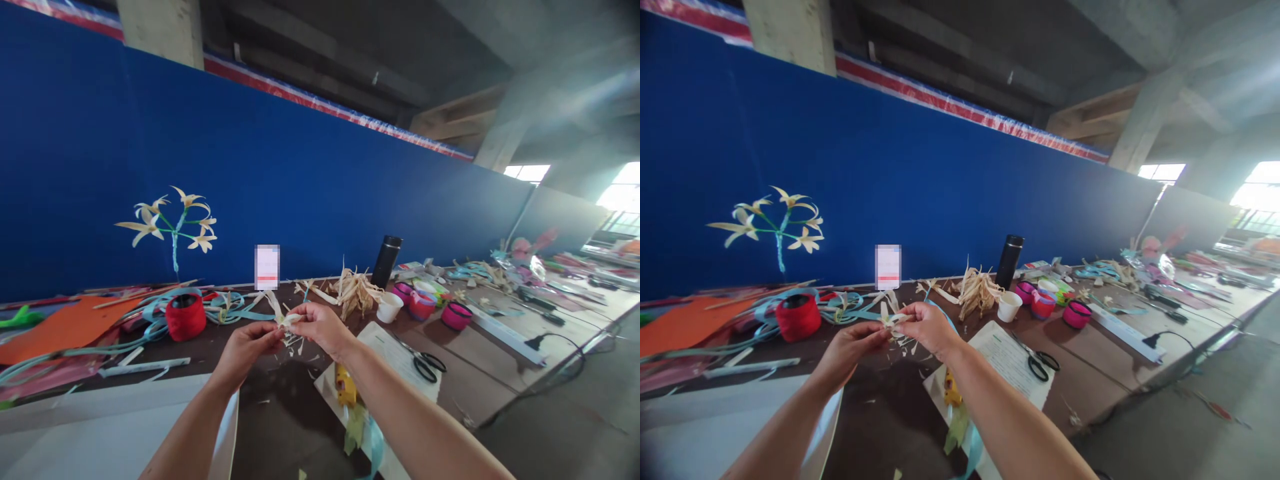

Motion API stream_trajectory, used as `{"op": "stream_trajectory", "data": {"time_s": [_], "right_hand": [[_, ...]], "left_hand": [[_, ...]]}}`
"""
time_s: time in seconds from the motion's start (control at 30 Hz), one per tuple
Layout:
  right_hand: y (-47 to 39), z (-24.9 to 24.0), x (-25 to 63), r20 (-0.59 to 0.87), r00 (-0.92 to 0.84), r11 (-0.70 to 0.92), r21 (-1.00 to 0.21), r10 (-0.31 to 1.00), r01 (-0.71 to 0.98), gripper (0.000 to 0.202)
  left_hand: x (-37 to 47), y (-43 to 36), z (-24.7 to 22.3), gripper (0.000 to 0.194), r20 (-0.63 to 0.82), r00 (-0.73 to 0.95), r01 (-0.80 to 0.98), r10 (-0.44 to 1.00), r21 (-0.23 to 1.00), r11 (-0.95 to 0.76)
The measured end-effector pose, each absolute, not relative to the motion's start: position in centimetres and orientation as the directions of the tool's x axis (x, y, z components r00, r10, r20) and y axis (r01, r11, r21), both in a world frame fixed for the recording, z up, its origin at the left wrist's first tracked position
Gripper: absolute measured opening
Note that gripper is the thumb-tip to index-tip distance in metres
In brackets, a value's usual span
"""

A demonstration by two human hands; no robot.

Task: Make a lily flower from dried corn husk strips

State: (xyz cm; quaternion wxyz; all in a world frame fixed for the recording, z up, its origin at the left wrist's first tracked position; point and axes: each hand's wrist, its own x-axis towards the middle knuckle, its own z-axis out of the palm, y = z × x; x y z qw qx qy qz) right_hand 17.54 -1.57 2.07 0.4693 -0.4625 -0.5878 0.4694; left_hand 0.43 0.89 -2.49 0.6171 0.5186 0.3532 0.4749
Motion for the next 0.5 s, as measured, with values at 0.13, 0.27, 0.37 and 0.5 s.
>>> {"op": "stream_trajectory", "data": {"time_s": [0.13, 0.27, 0.37, 0.5], "right_hand": [[-1.2, 1.4, 17.4, 0.098, -0.116, 0.113, -0.985, 0.988, 0.128, 0.022], [-1.0, 0.8, 17.9, 0.101, -0.029, 0.105, -0.975, 0.994, 0.197, 0.029], [-1.5, 1.2, 20.5, 0.160, 0.039, 0.127, -0.887, 0.986, 0.443, 0.029], [-3.7, 3.1, 28.1, 0.184, 0.173, 0.023, -0.745, 0.968, 0.667, 0.019]], "left_hand": [[0.6, 0.8, -2.6, 0.022, 0.071, 0.292, -0.178, 0.954, 0.984, -0.018], [0.7, 0.7, -2.6, 0.024, 0.041, 0.297, -0.198, 0.954, 0.980, 0.019], [0.5, 0.8, -2.5, 0.024, 0.032, 0.293, -0.233, 0.955, 0.972, 0.039], [0.1, 1.4, -3.1, 0.025, 0.038, 0.239, -0.239, 0.970, 0.971, 0.020]]}}
